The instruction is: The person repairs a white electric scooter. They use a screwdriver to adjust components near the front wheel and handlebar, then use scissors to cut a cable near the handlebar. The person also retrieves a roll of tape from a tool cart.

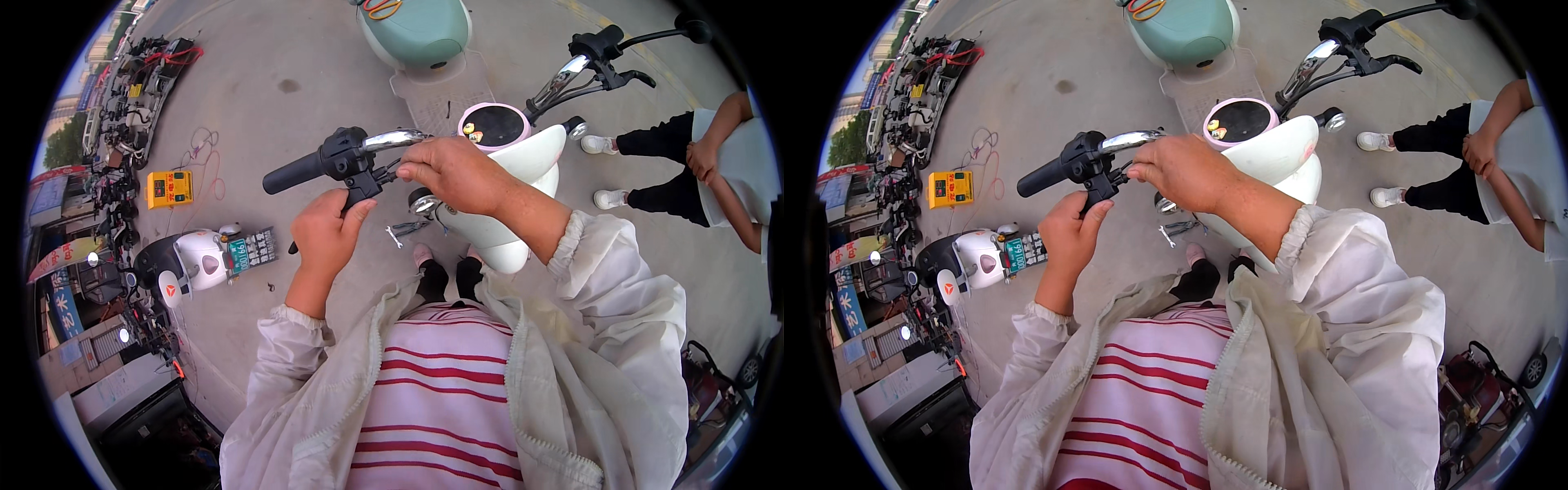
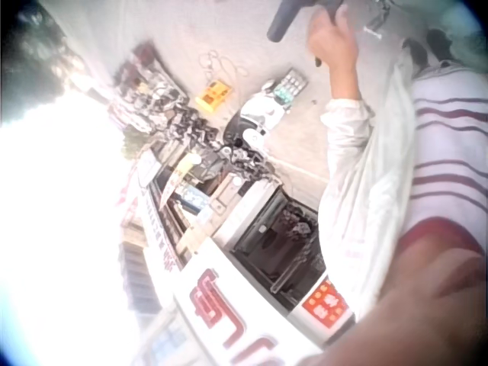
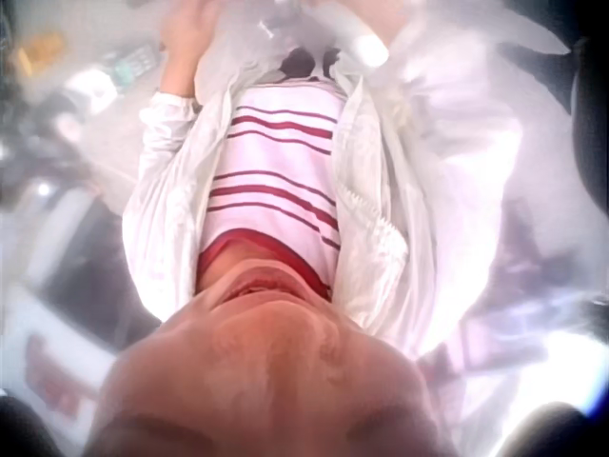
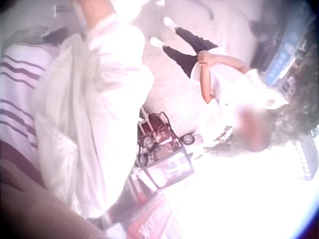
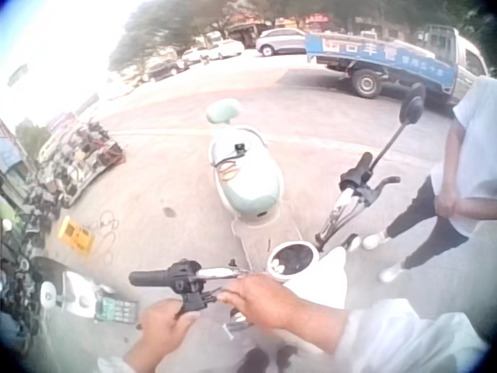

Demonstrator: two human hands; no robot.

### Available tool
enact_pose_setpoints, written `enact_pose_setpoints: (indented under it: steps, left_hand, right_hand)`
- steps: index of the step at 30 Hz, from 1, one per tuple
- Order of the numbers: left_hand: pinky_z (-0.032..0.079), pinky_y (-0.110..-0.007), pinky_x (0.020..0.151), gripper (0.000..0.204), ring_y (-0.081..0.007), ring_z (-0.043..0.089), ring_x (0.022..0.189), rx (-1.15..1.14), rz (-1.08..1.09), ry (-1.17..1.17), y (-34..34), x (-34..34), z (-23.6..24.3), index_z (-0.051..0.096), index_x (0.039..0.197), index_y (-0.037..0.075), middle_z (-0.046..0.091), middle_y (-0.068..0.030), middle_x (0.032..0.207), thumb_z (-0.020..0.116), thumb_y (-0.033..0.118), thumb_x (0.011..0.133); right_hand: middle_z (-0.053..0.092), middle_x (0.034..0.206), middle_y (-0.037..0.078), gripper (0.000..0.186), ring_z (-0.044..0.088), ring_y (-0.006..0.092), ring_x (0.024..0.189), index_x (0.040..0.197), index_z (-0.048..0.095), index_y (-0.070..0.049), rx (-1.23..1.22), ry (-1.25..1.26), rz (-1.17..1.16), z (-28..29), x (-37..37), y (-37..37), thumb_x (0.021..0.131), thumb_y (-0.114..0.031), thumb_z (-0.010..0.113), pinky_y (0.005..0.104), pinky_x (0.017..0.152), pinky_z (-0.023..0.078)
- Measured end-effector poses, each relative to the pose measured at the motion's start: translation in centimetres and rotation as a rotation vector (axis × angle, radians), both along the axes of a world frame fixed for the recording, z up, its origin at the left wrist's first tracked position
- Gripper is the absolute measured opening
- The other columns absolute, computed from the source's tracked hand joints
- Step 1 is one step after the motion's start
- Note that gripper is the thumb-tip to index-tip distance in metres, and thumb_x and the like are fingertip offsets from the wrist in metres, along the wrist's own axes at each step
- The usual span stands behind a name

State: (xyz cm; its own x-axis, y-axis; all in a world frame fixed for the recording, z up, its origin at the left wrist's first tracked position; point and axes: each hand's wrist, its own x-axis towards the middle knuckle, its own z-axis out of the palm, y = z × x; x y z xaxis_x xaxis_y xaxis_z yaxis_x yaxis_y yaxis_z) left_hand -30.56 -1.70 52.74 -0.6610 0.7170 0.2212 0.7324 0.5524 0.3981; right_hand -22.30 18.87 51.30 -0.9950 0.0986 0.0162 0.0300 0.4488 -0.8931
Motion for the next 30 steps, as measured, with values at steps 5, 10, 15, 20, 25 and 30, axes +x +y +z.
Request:
enact_pose_setpoints:
  steps: [5,10,15,20,25,30]
  left_hand:
    - [0.038,-0.033,0.048,0.030,-0.0260,0.047,0.050,0.058,-0.080,0.057,0.1,-0.7,-0.3,0.055,0.071,0.002,0.050,-0.0120,0.059,0.069,0.028,0.075]
    - [0.037,-0.033,0.047,0.030,-0.0266,0.046,0.049,-0.006,-0.077,0.002,-0.2,-0.9,0.2,0.054,0.071,0.001,0.050,-0.0128,0.059,0.069,0.026,0.075]
    - [0.037,-0.035,0.046,0.035,-0.0274,0.049,0.051,-0.041,0.019,-0.003,0.3,-0.1,0.0,0.055,0.068,0.003,0.050,-0.0105,0.057,0.069,0.034,0.074]
    - [0.038,-0.036,0.047,0.033,-0.0277,0.051,0.054,-0.060,-0.047,-0.047,-0.2,-0.3,0.6,0.054,0.069,0.003,0.052,-0.0104,0.061,0.067,0.033,0.076]
    - [0.039,-0.037,0.050,0.030,-0.0287,0.053,0.058,-0.084,-0.007,-0.071,-0.6,0.3,1.2,0.054,0.073,0.004,0.053,-0.0105,0.063,0.065,0.032,0.077]
    - [0.040,-0.038,0.053,0.029,-0.0283,0.053,0.063,-0.157,-0.016,-0.033,-0.3,-0.6,0.8,0.056,0.075,0.005,0.055,-0.0100,0.067,0.065,0.032,0.077]
  right_hand:
    - [0.061,0.073,0.011,0.026,0.057,0.0332,0.073,0.078,0.062,-0.008,0.186,0.105,0.036,-0.5,0.4,-0.3,0.086,-0.030,0.052,0.0422,0.069,0.042]
    - [0.060,0.071,0.011,0.027,0.057,0.0334,0.073,0.075,0.061,-0.008,0.196,-0.032,0.098,0.5,-0.5,-0.4,0.087,-0.031,0.051,0.0424,0.070,0.042]
    - [0.060,0.070,0.014,0.029,0.057,0.0345,0.072,0.073,0.062,-0.006,0.125,0.022,0.067,-0.4,-1.0,-1.3,0.086,-0.031,0.053,0.0445,0.070,0.042]
    - [0.059,0.072,0.014,0.026,0.055,0.0346,0.072,0.078,0.062,-0.004,-0.004,0.070,0.026,-0.6,0.0,-0.6,0.083,-0.029,0.058,0.0424,0.069,0.042]
    - [0.059,0.076,0.014,0.020,0.054,0.0330,0.073,0.083,0.062,-0.002,0.138,0.220,-0.033,-0.8,0.6,-0.6,0.079,-0.022,0.062,0.0393,0.065,0.042]
    - [0.059,0.074,0.015,0.024,0.055,0.0346,0.072,0.078,0.064,-0.002,0.168,0.160,-0.063,0.2,0.0,-0.1,0.081,-0.025,0.060,0.0428,0.065,0.043]
